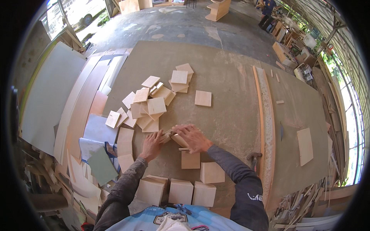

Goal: The person picks up several square wooden blocks from a workbench and stacks them into multiple piles.

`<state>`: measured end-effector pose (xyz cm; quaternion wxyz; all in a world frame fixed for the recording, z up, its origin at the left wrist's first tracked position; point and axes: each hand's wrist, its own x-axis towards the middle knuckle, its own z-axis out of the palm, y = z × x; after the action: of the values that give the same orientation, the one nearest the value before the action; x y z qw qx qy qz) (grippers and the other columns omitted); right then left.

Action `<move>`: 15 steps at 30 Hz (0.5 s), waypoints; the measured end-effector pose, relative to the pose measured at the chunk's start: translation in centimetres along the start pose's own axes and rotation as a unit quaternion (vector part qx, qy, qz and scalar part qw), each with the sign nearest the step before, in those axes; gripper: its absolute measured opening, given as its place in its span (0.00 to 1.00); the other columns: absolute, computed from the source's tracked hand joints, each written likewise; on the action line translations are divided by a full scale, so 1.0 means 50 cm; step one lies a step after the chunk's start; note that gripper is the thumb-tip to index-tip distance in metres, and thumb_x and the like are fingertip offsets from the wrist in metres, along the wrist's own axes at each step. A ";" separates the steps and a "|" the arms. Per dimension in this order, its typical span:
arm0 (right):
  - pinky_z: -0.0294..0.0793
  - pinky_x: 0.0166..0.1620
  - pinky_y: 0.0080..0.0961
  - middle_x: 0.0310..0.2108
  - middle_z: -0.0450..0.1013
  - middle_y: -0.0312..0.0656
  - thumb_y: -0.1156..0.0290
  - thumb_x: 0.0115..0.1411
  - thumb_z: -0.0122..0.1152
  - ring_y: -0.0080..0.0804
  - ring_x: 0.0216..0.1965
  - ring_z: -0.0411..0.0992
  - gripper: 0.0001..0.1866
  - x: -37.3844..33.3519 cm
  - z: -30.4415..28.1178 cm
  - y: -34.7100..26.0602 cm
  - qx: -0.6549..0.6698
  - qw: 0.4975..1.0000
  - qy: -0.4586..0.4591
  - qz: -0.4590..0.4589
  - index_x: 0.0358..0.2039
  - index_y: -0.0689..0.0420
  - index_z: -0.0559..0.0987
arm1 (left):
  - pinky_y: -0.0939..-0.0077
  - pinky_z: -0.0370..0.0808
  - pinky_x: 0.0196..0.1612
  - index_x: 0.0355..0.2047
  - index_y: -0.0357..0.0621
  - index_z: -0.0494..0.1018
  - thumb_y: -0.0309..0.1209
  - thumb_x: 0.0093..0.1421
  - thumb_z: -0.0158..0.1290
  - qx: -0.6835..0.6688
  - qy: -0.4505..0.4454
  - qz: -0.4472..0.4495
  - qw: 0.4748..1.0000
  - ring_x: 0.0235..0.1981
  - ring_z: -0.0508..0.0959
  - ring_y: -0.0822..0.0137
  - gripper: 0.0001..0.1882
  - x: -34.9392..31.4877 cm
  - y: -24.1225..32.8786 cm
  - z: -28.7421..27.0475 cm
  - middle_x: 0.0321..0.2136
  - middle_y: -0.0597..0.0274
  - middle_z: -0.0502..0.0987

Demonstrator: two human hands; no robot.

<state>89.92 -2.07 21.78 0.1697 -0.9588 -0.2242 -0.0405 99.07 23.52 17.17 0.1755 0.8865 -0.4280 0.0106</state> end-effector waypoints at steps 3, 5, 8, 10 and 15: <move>0.63 0.64 0.43 0.66 0.61 0.46 0.54 0.39 0.79 0.45 0.63 0.63 0.60 -0.023 -0.008 0.011 -0.008 0.999 -0.019 0.030 0.70 0.53 0.56 | 0.59 0.69 0.50 0.68 0.47 0.58 0.28 0.53 0.56 0.027 -0.083 0.029 0.996 0.49 0.75 0.54 0.40 0.012 0.025 -0.006 0.46 0.53 0.74; 0.63 0.63 0.42 0.66 0.60 0.47 0.54 0.40 0.78 0.44 0.62 0.63 0.58 -0.041 0.004 0.026 -0.007 0.999 -0.016 0.052 0.70 0.52 0.58 | 0.60 0.69 0.50 0.70 0.48 0.55 0.27 0.53 0.55 0.028 -0.090 0.059 0.994 0.49 0.75 0.55 0.43 0.013 0.010 -0.009 0.45 0.53 0.74; 0.64 0.62 0.40 0.67 0.60 0.47 0.52 0.44 0.76 0.43 0.61 0.64 0.54 -0.073 0.060 0.049 -0.042 0.997 0.026 0.062 0.70 0.51 0.60 | 0.61 0.69 0.49 0.73 0.51 0.51 0.27 0.53 0.55 0.023 -0.103 0.071 0.992 0.48 0.75 0.56 0.46 0.007 -0.013 -0.020 0.44 0.54 0.74; 0.64 0.61 0.40 0.67 0.60 0.48 0.50 0.47 0.74 0.44 0.60 0.64 0.51 -0.062 0.064 0.029 -0.092 0.993 0.071 0.020 0.69 0.51 0.62 | 0.62 0.69 0.49 0.73 0.52 0.49 0.26 0.53 0.55 0.017 -0.105 0.065 0.992 0.47 0.74 0.56 0.47 0.002 -0.012 -0.041 0.42 0.55 0.74; 0.64 0.61 0.39 0.64 0.62 0.51 0.51 0.44 0.73 0.45 0.59 0.65 0.53 -0.062 0.011 -0.017 -0.115 0.993 0.017 0.025 0.69 0.57 0.62 | 0.63 0.69 0.48 0.74 0.53 0.49 0.26 0.54 0.54 0.076 -0.057 0.135 0.986 0.44 0.75 0.57 0.47 0.007 0.012 -0.083 0.40 0.56 0.74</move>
<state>86.77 -2.48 21.06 0.0630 -0.9764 -0.1915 -0.0781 99.38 24.24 21.31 0.0796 0.8303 -0.5513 0.0159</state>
